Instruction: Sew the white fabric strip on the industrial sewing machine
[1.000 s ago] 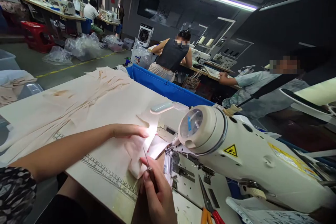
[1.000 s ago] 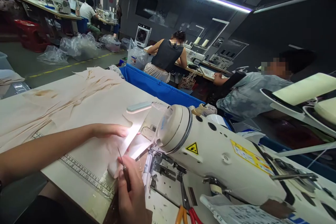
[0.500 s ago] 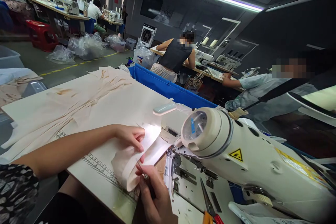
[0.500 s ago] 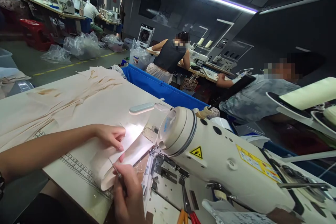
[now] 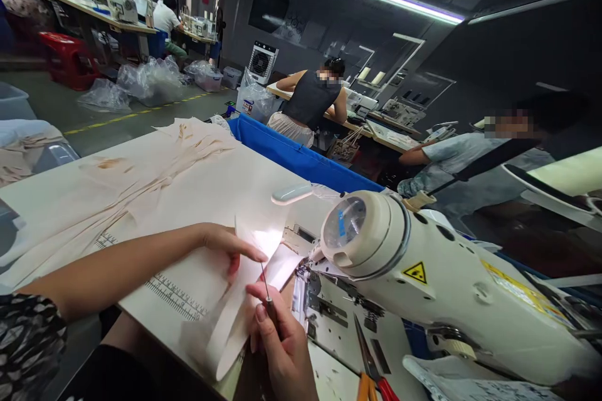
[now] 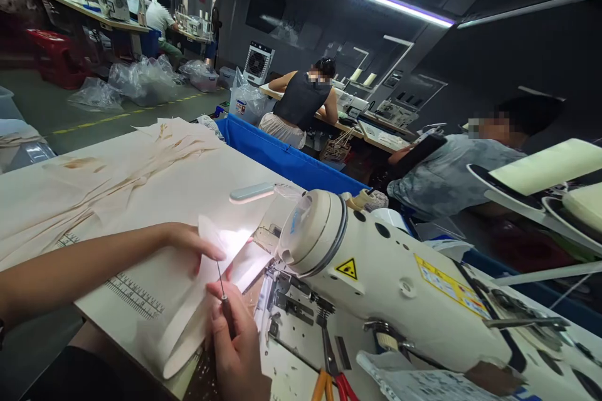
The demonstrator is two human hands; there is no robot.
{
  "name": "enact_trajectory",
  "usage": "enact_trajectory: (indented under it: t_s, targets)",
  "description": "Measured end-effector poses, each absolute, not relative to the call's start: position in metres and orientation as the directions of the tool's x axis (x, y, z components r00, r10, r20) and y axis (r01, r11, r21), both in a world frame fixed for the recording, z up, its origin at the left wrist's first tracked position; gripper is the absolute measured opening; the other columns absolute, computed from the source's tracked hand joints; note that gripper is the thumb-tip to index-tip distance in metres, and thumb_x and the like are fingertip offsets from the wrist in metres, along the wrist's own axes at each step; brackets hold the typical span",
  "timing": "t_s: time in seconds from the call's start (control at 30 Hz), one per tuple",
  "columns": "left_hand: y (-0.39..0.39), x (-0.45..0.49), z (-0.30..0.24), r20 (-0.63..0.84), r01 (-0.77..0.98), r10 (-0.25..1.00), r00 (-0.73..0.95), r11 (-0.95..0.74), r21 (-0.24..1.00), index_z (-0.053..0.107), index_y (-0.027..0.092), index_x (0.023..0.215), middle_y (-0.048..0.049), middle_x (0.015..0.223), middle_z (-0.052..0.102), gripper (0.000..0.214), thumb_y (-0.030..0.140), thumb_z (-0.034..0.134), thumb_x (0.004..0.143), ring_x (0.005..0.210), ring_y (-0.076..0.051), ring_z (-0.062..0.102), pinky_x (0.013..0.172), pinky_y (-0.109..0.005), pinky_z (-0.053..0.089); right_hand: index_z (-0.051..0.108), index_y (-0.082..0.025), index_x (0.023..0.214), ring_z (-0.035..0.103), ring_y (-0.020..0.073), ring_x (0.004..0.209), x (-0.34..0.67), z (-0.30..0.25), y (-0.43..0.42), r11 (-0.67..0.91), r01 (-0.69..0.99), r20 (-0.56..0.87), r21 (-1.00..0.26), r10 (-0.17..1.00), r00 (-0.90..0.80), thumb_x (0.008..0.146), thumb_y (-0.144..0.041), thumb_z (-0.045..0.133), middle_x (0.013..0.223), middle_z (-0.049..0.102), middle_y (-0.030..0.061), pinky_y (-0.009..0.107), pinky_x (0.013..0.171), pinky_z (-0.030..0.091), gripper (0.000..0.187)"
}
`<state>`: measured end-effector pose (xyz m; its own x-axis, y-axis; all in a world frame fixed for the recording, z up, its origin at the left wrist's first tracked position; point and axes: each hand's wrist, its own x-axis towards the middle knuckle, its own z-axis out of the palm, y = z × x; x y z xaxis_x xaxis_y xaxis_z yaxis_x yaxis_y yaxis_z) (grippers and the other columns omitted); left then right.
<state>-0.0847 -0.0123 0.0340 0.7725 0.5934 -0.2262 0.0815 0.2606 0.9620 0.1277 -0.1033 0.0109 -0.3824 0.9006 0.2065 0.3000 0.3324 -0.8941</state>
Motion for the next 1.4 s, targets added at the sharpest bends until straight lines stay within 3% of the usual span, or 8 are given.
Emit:
enact_trajectory:
  t_s: [0.17, 0.3, 0.53, 0.7, 0.93, 1.13, 1.4]
  targets:
    - [-0.006, -0.086, 0.025, -0.14, -0.21, 0.74, 0.658, 0.36, 0.909, 0.073, 0.015, 0.099, -0.0085, 0.096, 0.072, 0.04, 0.044, 0.073, 0.071, 0.082, -0.021, 0.065, 0.065, -0.027, 0.05, 0.068, -0.021, 0.099, 0.062, 0.0162, 0.077, 0.124, 0.018, -0.107, 0.316, 0.269, 0.097, -0.91, 0.792, -0.603, 0.097, -0.037, 0.047, 0.087, 0.065, 0.0041, 0.024, 0.067, 0.05, 0.026]
    - [-0.005, -0.086, 0.022, -0.162, -0.292, 0.773, 0.614, 0.413, 0.863, 0.073, 0.016, 0.101, -0.0106, 0.11, 0.07, 0.036, 0.036, 0.074, 0.072, 0.082, -0.022, 0.067, 0.069, -0.03, 0.051, 0.065, -0.021, 0.096, 0.062, 0.0164, 0.083, 0.123, 0.019, -0.105, 0.371, 0.279, 0.079, -0.885, 0.713, -0.697, 0.097, -0.031, 0.044, 0.091, 0.065, 0.0045, 0.025, 0.073, 0.049, 0.024]
    - [-0.002, -0.085, 0.017, -0.07, -0.32, 0.826, 0.559, 0.294, 0.901, 0.066, 0.016, 0.116, -0.0086, 0.111, 0.069, 0.055, 0.022, 0.076, 0.063, 0.089, -0.019, 0.066, 0.071, -0.025, 0.051, 0.063, -0.022, 0.098, 0.063, 0.0153, 0.086, 0.125, 0.013, -0.103, 0.445, 0.249, 0.142, -0.86, 0.679, -0.721, 0.095, -0.021, 0.045, 0.094, 0.065, 0.0028, 0.024, 0.077, 0.049, 0.019]
    - [-0.004, -0.084, 0.017, -0.113, -0.198, 0.863, 0.492, 0.237, 0.951, 0.068, 0.012, 0.101, -0.0037, 0.084, 0.068, 0.036, 0.019, 0.069, 0.066, 0.073, -0.014, 0.062, 0.061, -0.019, 0.045, 0.061, -0.022, 0.096, 0.062, 0.0152, 0.085, 0.123, 0.013, -0.104, 0.438, 0.24, 0.149, -0.866, 0.685, -0.713, 0.095, -0.021, 0.045, 0.093, 0.064, 0.0032, 0.024, 0.076, 0.049, 0.017]
    - [-0.007, -0.085, 0.018, -0.093, -0.193, 0.858, 0.505, 0.217, 0.957, 0.064, 0.014, 0.096, 0.0031, 0.068, 0.06, 0.032, 0.013, 0.066, 0.064, 0.055, -0.008, 0.051, 0.051, -0.017, 0.035, 0.058, -0.02, 0.09, 0.06, 0.0149, 0.08, 0.123, 0.013, -0.104, 0.455, 0.244, 0.163, -0.856, 0.686, -0.709, 0.097, -0.025, 0.042, 0.09, 0.062, 0.0042, 0.024, 0.071, 0.046, 0.018]
    - [-0.004, -0.086, 0.016, -0.055, -0.279, 0.857, 0.513, 0.227, 0.933, 0.058, 0.018, 0.121, -0.0021, 0.093, 0.067, 0.057, 0.014, 0.07, 0.065, 0.078, -0.015, 0.062, 0.066, -0.022, 0.047, 0.057, -0.021, 0.09, 0.061, 0.0141, 0.081, 0.122, 0.011, -0.106, 0.468, 0.258, 0.17, -0.845, 0.693, -0.7, 0.096, -0.023, 0.044, 0.09, 0.063, 0.0024, 0.023, 0.072, 0.047, 0.015]
    - [-0.003, -0.086, 0.017, -0.051, -0.284, 0.869, 0.492, 0.216, 0.934, 0.06, 0.016, 0.119, -0.0058, 0.101, 0.069, 0.053, 0.016, 0.071, 0.067, 0.081, -0.016, 0.064, 0.067, -0.023, 0.049, 0.058, -0.02, 0.091, 0.061, 0.0135, 0.08, 0.121, 0.011, -0.104, 0.502, 0.234, 0.21, -0.833, 0.677, -0.705, 0.095, -0.022, 0.043, 0.089, 0.063, 0.0023, 0.022, 0.071, 0.047, 0.015]
